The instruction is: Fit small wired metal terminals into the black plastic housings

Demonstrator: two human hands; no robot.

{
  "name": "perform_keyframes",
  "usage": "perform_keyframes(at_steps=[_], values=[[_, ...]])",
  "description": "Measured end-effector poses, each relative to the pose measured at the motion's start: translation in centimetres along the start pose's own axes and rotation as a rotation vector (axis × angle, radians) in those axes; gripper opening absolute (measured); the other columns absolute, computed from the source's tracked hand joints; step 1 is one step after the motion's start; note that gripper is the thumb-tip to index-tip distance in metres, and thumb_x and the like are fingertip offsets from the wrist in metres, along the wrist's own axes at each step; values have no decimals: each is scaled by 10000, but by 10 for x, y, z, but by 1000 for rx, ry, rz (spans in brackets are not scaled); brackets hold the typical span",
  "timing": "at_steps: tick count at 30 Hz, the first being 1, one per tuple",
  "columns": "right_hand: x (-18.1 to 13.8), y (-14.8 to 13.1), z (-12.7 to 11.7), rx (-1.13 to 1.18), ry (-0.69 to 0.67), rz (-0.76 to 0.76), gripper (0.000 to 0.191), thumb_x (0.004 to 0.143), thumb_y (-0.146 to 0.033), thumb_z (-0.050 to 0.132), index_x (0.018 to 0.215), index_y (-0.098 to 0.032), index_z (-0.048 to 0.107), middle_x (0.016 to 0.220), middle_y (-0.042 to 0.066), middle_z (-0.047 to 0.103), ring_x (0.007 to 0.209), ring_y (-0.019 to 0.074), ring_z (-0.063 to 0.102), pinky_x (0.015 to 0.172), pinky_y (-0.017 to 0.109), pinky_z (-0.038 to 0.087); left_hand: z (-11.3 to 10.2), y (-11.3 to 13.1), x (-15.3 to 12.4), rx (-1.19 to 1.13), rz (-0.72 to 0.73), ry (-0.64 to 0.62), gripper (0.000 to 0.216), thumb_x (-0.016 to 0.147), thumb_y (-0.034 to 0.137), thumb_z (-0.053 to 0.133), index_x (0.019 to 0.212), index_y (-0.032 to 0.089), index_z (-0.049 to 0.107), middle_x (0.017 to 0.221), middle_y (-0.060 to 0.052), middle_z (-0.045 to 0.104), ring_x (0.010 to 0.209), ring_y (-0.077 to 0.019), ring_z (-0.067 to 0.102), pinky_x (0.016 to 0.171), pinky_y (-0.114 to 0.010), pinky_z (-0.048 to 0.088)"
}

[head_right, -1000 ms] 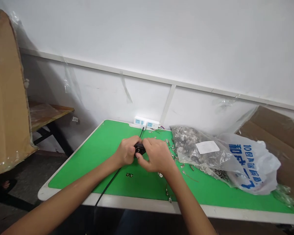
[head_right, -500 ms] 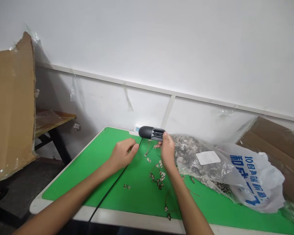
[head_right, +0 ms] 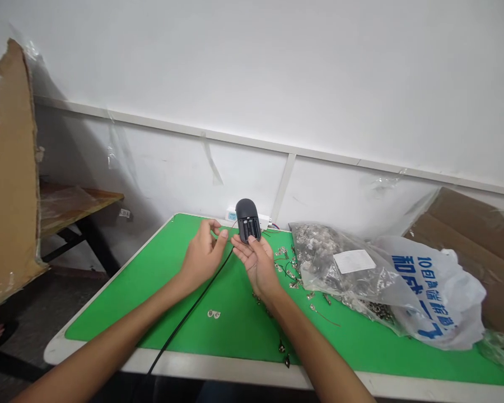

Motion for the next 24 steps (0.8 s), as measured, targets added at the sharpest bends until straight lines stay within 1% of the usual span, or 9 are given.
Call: perform_keyframes(at_steps=[2, 4, 6, 8, 12, 14, 18, 21, 24], values=[[-1, -1, 3, -1, -31, -2, 350, 792, -412, 885, 1005, -209, 695, 1055, 92, 833, 1018, 229, 800, 937, 358, 635, 0, 4, 0, 91, 113, 14, 403, 1048, 499, 431, 1180, 161, 605, 1124, -146, 688, 1037, -306, 656, 859, -435, 531], [-2, -1, 6, 1, -64, -8, 381, 797, -430, 884, 1053, -211, 707, 1087, 86, 828, 1045, 224, 791, 1018, 381, 607, 1, 7, 1, 206, 226, 21, 385, 1029, 498, 477, 1124, 167, 648, 1244, -187, 667, 1266, -385, 561, 1016, -536, 484], [-3, 0, 8, -14, -94, -18, 399, 803, -445, 882, 1085, -222, 707, 1130, 75, 818, 1061, 216, 783, 1071, 390, 579, 1, 6, 3, 243, 261, 31, 375, 1022, 496, 492, 1077, 175, 678, 1317, -196, 646, 1373, -421, 476, 1085, -589, 429], [-3, 2, 11, -53, -125, -31, 399, 809, -448, 880, 1097, -241, 698, 1179, 62, 802, 1063, 209, 775, 1096, 393, 559, 4, 4, 4, 152, 227, -12, 379, 1038, 486, 458, 1044, 181, 682, 1241, -173, 675, 1285, -383, 547, 1048, -552, 458], [-4, 9, 13, -186, -227, -10, 433, 820, -496, 856, 1136, -261, 674, 1151, 49, 782, 1040, 218, 755, 1042, 398, 571, 20, -1, 2, -242, 27, -190, 437, 1064, 523, 396, 1018, 183, 668, 922, -70, 689, 851, -244, 641, 780, -383, 519], [-4, 10, 11, -310, -282, 3, 443, 846, -534, 811, 1165, -263, 665, 1078, 39, 772, 961, 223, 743, 955, 404, 590, 23, -1, 1, -359, -21, -183, 444, 1051, 548, 429, 1004, 184, 680, 941, -64, 673, 867, -231, 633, 780, -362, 517], [-5, -7, 8, -689, -393, -116, 295, 932, -489, 663, 1075, -232, 675, 873, 17, 724, 823, 223, 675, 830, 384, 549, 23, -1, 2, -355, 8, -124, 515, 1075, 547, 356, 853, 187, 649, 971, -87, 619, 986, -242, 610, 902, -384, 507], [-9, -21, 11, -867, -451, -210, 191, 928, -389, 555, 967, -227, 647, 778, 4, 670, 754, 224, 614, 750, 365, 497, 23, 1, -2, -266, 62, -115, 518, 1095, 531, 268, 839, 203, 575, 906, -76, 597, 886, -233, 590, 822, -376, 487], [-13, -30, 15, -974, -413, -289, 135, 873, -305, 522, 931, -241, 626, 753, -11, 630, 709, 220, 551, 712, 354, 454, 24, 4, -8, -210, 93, -125, 465, 1097, 515, 252, 889, 217, 541, 865, -65, 608, 803, -230, 578, 737, -356, 448]])
Point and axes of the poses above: each hand's wrist, its own x-axis towards the middle knuckle, its own z-axis out of the palm, y = z × x, the point moved 6 cm from there along x, towards the middle knuckle
